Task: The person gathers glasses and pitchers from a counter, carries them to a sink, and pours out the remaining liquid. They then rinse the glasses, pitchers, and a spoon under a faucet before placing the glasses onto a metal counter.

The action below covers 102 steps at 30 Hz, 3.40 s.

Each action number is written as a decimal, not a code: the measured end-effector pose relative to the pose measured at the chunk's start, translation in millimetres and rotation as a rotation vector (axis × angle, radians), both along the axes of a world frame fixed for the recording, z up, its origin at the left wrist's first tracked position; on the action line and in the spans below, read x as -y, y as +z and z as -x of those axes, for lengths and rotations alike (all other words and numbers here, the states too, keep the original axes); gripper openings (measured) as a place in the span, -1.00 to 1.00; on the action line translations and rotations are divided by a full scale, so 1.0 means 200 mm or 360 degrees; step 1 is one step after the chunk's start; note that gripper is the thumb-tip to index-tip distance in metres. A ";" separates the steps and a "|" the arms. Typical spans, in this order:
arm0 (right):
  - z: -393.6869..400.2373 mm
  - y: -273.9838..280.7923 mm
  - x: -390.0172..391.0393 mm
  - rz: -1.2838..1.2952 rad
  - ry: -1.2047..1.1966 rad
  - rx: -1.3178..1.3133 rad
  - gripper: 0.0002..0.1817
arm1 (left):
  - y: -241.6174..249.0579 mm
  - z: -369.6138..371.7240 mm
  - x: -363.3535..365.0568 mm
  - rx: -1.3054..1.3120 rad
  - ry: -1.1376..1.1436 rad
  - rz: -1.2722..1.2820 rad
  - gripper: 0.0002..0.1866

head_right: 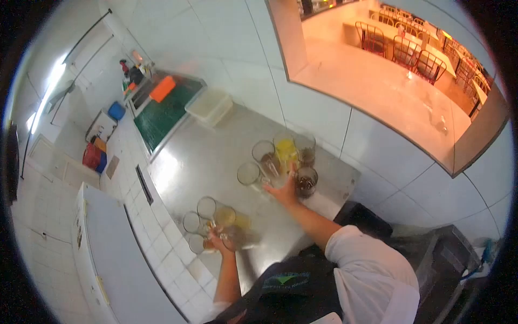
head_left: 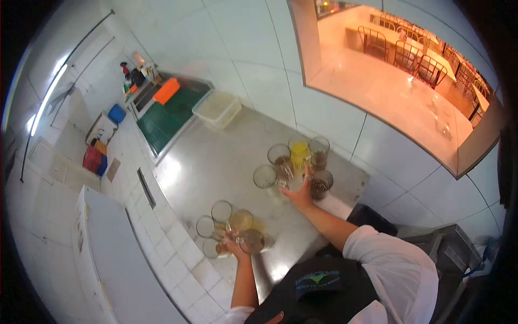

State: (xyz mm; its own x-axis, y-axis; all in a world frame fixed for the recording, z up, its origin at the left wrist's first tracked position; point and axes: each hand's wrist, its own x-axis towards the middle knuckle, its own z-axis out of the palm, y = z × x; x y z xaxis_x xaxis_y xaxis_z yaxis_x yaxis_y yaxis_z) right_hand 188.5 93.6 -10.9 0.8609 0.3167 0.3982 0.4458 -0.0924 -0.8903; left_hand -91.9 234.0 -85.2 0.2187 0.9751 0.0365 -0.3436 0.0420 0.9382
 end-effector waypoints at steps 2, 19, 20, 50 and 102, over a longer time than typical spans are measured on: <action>-0.01 0.00 -0.02 -0.0010 -0.0054 0.0084 0.35 | 0.04 0.00 -0.02 0.0627 -0.0255 0.0468 -0.82; -0.08 0.03 -0.10 -0.0026 -0.0194 0.0000 0.12 | 0.42 0.03 0.30 -0.0363 -0.0213 0.0185 -0.55; -0.07 0.04 -0.11 -0.0034 -0.0211 0.0013 0.11 | 0.42 0.04 0.31 -0.0433 -0.0221 0.0107 -0.52; -0.26 -0.13 -0.03 0.0101 -0.0211 -0.0180 -0.55 | -0.11 0.07 0.01 -0.0469 0.0234 -0.0590 -0.56; 3.82 0.02 4.46 -0.0123 -0.2648 -0.1082 -0.70 | 0.88 -0.60 4.32 -0.0353 -0.2347 -0.3901 -0.90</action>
State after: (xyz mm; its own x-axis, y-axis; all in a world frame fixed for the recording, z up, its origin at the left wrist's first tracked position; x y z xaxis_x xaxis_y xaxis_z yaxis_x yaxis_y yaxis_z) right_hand -575.9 -798.7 -7.1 0.2262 -0.9619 -0.1539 -0.4692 0.0308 -0.8826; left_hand 27.9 -630.3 90.2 0.3335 -0.9408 -0.0609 -0.9392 -0.3260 -0.1074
